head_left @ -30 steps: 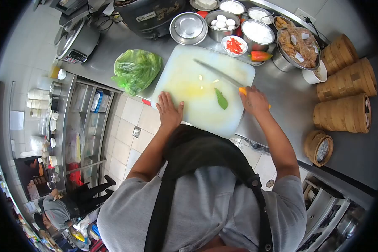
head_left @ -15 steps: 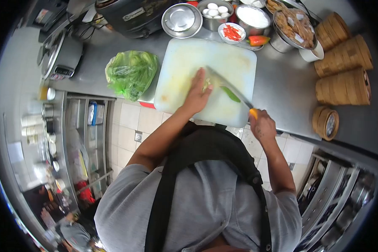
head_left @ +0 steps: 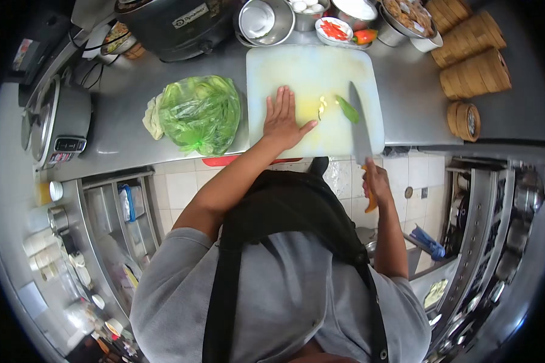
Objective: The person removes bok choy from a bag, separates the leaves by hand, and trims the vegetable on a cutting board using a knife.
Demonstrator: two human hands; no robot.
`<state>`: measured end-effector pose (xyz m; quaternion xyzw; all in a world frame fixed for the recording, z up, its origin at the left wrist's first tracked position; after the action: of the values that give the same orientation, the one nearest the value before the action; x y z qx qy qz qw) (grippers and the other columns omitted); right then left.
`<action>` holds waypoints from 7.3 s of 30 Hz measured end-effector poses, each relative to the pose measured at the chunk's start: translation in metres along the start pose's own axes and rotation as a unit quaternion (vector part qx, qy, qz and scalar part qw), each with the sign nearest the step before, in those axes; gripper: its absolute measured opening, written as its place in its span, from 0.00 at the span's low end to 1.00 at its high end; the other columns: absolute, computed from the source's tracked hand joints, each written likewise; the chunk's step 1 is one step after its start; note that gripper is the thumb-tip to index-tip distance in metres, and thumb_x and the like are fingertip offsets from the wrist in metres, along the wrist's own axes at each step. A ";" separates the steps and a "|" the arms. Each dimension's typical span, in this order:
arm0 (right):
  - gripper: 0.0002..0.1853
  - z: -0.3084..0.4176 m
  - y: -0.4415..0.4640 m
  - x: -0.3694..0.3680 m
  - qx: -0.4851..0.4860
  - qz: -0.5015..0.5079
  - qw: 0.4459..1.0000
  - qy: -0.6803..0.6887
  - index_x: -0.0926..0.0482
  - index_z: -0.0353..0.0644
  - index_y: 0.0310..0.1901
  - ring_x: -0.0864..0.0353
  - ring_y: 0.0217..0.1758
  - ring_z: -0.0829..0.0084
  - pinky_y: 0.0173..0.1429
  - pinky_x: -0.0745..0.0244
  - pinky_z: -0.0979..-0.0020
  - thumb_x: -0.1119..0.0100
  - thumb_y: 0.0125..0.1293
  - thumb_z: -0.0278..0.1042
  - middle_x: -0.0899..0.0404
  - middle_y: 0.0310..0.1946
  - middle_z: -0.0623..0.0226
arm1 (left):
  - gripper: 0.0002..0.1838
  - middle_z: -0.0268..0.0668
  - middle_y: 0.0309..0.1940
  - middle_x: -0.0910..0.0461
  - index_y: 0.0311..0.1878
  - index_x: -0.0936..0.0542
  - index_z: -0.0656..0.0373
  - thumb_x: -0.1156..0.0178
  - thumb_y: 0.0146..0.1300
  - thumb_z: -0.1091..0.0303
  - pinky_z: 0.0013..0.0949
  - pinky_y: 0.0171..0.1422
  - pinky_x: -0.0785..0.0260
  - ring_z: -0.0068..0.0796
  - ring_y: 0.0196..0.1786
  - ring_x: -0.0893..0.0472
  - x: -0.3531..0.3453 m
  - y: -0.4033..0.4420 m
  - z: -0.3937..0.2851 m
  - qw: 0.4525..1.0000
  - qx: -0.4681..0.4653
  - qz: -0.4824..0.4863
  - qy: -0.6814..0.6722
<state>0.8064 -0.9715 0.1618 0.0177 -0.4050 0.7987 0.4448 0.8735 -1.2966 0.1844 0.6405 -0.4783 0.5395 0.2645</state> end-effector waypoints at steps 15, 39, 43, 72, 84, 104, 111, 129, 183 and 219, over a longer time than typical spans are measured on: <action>0.34 0.027 -0.027 -0.115 -0.022 0.039 0.997 0.062 0.26 0.36 0.29 0.31 0.13 0.72 0.16 0.34 0.70 0.51 0.72 0.67 0.28 0.16 0.64 | 0.58 0.47 0.83 0.70 0.80 0.61 0.69 0.68 0.67 0.22 0.58 0.82 0.87 0.39 0.84 0.77 -0.006 0.028 -0.033 0.997 -0.072 0.019 -0.012; 0.33 -0.087 -0.130 0.023 -0.109 -0.047 0.941 0.316 0.27 0.43 0.28 0.35 0.09 0.76 0.13 0.35 0.74 0.52 0.71 0.71 0.33 0.12 0.71 | 0.34 0.48 0.80 0.49 0.76 0.38 0.62 0.43 0.69 0.61 0.53 0.84 0.60 0.47 0.83 0.52 0.001 0.047 -0.035 0.976 -0.190 -0.036 -0.104; 0.34 -0.155 -0.149 0.079 -0.173 -0.119 0.931 0.299 0.27 0.44 0.29 0.34 0.10 0.76 0.15 0.34 0.72 0.52 0.69 0.74 0.32 0.13 0.71 | 0.29 0.49 0.78 0.44 0.69 0.29 0.62 0.40 0.67 0.62 0.54 0.83 0.57 0.50 0.81 0.47 0.001 0.044 -0.051 0.975 -0.203 -0.031 -0.089; 0.20 -0.329 0.114 0.216 -0.200 0.064 0.927 0.311 0.22 0.46 0.42 0.33 0.14 0.80 0.15 0.37 0.75 0.49 0.76 0.56 0.27 0.19 0.73 | 0.22 0.49 0.68 0.30 0.56 0.19 0.54 0.31 0.57 0.64 0.57 0.74 0.46 0.54 0.72 0.34 0.182 -0.161 0.058 0.818 0.248 -0.499 0.146; 0.21 -0.296 -0.021 0.245 0.001 -0.222 0.971 0.091 0.22 0.40 0.49 0.35 0.14 0.84 0.17 0.38 0.78 0.50 0.76 0.54 0.32 0.17 0.77 | 0.29 0.53 0.51 0.23 0.56 0.24 0.63 0.29 0.59 0.52 0.50 0.59 0.31 0.54 0.55 0.24 0.179 -0.198 0.155 0.775 0.377 -0.506 0.035; 0.22 0.220 -0.085 -0.185 0.349 0.280 0.862 -0.237 0.21 0.35 0.45 0.23 0.23 0.75 0.29 0.28 0.70 0.49 0.77 0.51 0.22 0.22 0.65 | 0.09 0.45 0.28 0.16 0.39 0.16 0.66 0.30 0.64 0.69 0.34 0.37 0.26 0.32 0.30 0.18 0.126 -0.270 0.214 0.738 0.363 -0.481 -0.303; 0.27 0.217 -0.099 -0.244 0.382 0.340 0.771 -0.380 0.21 0.33 0.42 0.18 0.37 0.42 0.43 0.26 0.53 0.51 0.75 0.56 0.19 0.28 0.43 | 0.05 0.50 0.35 0.17 0.38 0.17 0.64 0.33 0.60 0.74 0.41 0.43 0.25 0.48 0.36 0.18 0.149 -0.282 0.192 0.776 0.332 -0.482 -0.234; 0.19 0.257 0.014 -0.044 0.526 0.059 0.754 -0.390 0.19 0.40 0.43 0.17 0.38 0.49 0.44 0.23 0.56 0.32 0.64 0.49 0.18 0.33 0.55 | 0.19 0.47 0.43 0.18 0.50 0.21 0.65 0.31 0.57 0.67 0.42 0.54 0.26 0.47 0.45 0.19 -0.008 -0.367 0.239 0.569 0.555 -0.551 -0.255; 0.10 0.478 -0.147 -0.322 0.643 0.229 0.718 -0.133 0.18 0.33 0.37 0.24 0.35 0.76 0.42 0.30 0.74 0.38 0.70 0.32 0.20 0.31 0.65 | 0.50 0.45 0.71 0.30 0.76 0.37 0.52 0.60 0.64 0.20 0.55 0.74 0.37 0.48 0.71 0.29 0.045 -0.114 0.256 0.249 0.002 -0.155 -0.956; 0.12 0.420 0.043 -0.307 0.562 0.010 0.819 -0.116 0.19 0.35 0.38 0.20 0.36 0.51 0.44 0.27 0.60 0.41 0.68 0.38 0.18 0.35 0.52 | 0.13 0.34 0.38 0.15 0.42 0.14 0.60 0.33 0.67 0.59 0.28 0.44 0.28 0.22 0.40 0.19 0.094 -0.037 0.379 0.662 0.300 -0.195 -0.658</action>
<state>0.8215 -1.4754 0.2977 0.3528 0.0660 0.8842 0.2991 1.0692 -1.6362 0.1740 0.9519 -0.2040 0.0278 -0.2269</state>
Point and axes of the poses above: each hand's wrist, its own y-axis towards the middle knuckle, its own x-axis out of the back of the hand, z = x × y, the point moved 10 cm from there along y, towards the middle knuckle
